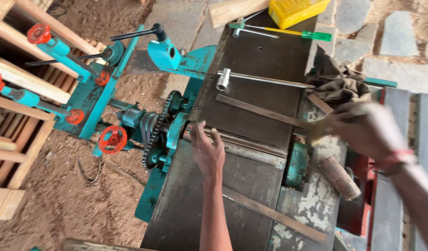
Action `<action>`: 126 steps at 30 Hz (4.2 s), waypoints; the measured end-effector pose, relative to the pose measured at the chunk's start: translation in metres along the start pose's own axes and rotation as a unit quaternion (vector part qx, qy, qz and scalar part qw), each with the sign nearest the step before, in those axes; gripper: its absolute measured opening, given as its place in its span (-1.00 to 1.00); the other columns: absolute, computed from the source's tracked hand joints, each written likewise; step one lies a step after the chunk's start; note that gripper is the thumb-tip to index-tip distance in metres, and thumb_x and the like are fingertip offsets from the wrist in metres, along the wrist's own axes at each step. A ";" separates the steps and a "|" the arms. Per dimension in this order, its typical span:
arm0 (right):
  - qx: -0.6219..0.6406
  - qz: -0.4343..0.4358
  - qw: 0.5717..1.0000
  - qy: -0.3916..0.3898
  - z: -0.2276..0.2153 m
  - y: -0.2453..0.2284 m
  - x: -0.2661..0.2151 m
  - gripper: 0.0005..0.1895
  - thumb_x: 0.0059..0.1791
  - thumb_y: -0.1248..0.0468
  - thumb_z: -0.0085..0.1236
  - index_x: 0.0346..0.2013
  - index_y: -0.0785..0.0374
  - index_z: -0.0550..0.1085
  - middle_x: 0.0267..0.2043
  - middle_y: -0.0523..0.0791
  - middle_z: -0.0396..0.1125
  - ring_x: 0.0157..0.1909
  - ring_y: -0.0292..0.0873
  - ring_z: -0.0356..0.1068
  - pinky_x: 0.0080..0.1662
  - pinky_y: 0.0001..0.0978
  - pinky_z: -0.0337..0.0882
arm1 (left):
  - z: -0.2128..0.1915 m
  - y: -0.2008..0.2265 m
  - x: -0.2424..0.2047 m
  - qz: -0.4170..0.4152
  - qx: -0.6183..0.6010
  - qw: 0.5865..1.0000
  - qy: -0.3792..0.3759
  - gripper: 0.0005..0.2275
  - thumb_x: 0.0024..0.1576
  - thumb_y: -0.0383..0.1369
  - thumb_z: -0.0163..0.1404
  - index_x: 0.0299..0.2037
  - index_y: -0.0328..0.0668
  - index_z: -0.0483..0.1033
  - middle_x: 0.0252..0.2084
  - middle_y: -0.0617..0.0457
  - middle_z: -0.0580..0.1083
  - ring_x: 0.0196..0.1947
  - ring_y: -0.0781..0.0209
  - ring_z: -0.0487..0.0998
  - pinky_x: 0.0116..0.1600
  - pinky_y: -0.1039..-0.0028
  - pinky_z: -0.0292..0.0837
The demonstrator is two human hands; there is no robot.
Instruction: The person adjusts components of a woodworking machine using a socket wrench and by hand, moving metal strips and checking the alignment of the internal rollers.
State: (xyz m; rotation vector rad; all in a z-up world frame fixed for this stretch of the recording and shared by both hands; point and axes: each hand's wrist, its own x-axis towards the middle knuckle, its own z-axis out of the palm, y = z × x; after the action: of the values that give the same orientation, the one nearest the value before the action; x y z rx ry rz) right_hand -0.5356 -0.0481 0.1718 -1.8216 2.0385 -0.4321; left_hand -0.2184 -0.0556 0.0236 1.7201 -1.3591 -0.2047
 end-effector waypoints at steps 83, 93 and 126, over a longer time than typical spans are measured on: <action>-0.038 -0.070 0.997 -0.015 0.094 0.069 0.060 -0.66 -0.07 -0.07 0.25 -0.09 -0.02 0.60 0.02 -0.06 0.47 -0.06 -0.06 0.50 -0.14 -0.17 0.56 | 0.042 0.013 -0.011 0.023 0.211 0.976 -0.051 -0.53 0.30 -0.10 -0.20 0.32 -0.20 0.20 0.40 -0.27 0.13 0.48 -0.21 0.05 0.49 -0.11 -0.09; -0.030 0.038 0.999 0.024 0.050 0.185 0.002 -0.57 -0.03 -0.20 0.21 -0.07 -0.02 0.59 -0.03 -0.05 0.57 -0.04 -0.05 0.57 0.03 -0.08 0.52 | 0.037 0.021 -0.011 0.018 0.205 0.978 -0.039 -0.53 0.27 -0.11 -0.12 0.30 -0.23 0.25 0.41 -0.26 0.17 0.48 -0.19 0.07 0.48 -0.09 -0.09; 0.180 -0.059 0.982 -0.003 0.035 0.091 -0.059 -0.72 0.02 0.15 0.17 -0.13 0.29 0.62 -0.45 -0.07 0.56 -0.44 -0.29 0.56 -0.39 -0.38 0.52 | 0.051 0.133 -0.056 -0.202 -0.481 0.782 -0.342 -0.62 0.27 -0.18 -0.01 0.16 -0.30 0.44 -0.05 -0.19 0.59 -0.10 0.15 0.68 0.00 0.36 0.66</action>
State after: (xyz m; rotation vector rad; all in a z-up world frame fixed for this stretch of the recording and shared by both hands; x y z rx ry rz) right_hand -0.5933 0.0219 0.1027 -1.7185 1.7161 -0.7730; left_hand -0.3626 -0.0342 0.0686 0.9971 -0.9857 -1.6060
